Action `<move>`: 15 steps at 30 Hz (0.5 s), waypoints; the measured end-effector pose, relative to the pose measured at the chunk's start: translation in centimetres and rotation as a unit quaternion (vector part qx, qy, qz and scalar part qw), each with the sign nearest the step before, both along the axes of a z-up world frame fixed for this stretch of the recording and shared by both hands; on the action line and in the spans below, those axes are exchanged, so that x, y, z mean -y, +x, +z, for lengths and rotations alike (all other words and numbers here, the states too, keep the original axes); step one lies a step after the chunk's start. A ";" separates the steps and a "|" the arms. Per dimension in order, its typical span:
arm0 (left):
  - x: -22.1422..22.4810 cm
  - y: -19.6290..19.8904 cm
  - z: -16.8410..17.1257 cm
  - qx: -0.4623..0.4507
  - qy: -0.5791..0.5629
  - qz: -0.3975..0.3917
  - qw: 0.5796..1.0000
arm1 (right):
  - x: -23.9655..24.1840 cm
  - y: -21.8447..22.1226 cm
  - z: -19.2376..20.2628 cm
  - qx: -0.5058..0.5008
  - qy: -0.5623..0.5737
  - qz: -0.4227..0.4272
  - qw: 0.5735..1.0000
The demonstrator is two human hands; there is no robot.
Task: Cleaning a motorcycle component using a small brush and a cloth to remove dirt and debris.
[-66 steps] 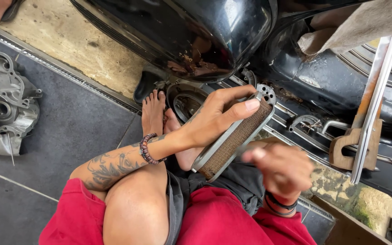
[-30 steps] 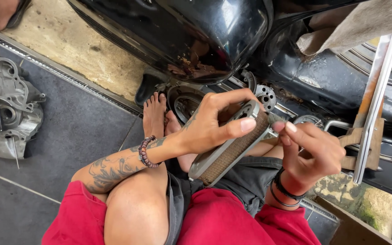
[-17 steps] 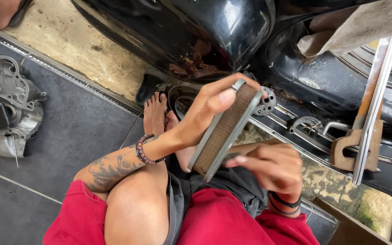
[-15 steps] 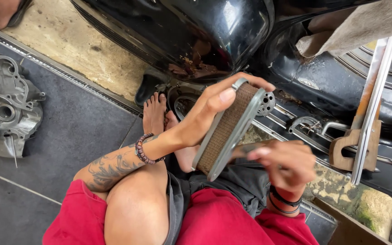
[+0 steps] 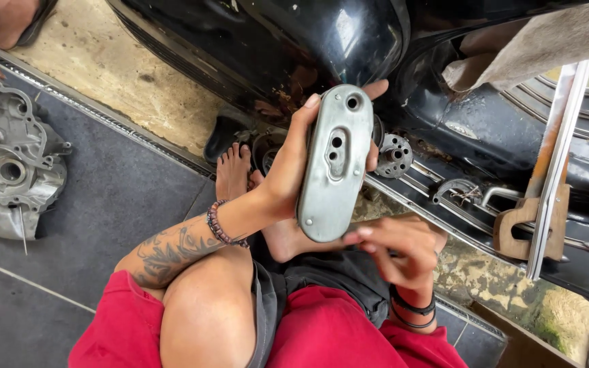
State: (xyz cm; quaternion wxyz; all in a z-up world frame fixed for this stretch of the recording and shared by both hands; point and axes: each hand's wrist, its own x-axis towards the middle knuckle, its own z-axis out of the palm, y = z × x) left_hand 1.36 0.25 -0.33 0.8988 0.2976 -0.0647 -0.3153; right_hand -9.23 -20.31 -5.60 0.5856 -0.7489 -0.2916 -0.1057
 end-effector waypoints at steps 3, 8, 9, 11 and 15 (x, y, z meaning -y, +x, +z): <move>0.3 0.1 -1.1 -0.021 -0.035 -0.022 0.999 | 1.3 -1.3 -1.2 -0.028 0.037 -0.116 0.992; 2.0 -0.1 -4.3 -0.075 -0.064 -0.047 0.994 | 0.1 -0.9 0.6 -0.006 0.005 -0.140 0.990; 2.5 -0.1 -4.7 -0.104 -0.046 -0.039 0.993 | -0.2 -0.4 1.5 0.034 -0.048 -0.106 0.993; 2.8 -0.5 -5.2 -0.109 -0.026 -0.053 0.992 | -0.1 -0.4 2.7 0.035 -0.081 -0.091 0.992; 2.7 -0.7 -5.0 -0.088 0.018 -0.110 0.990 | 2.0 -0.8 2.8 -0.005 -0.157 -0.126 0.980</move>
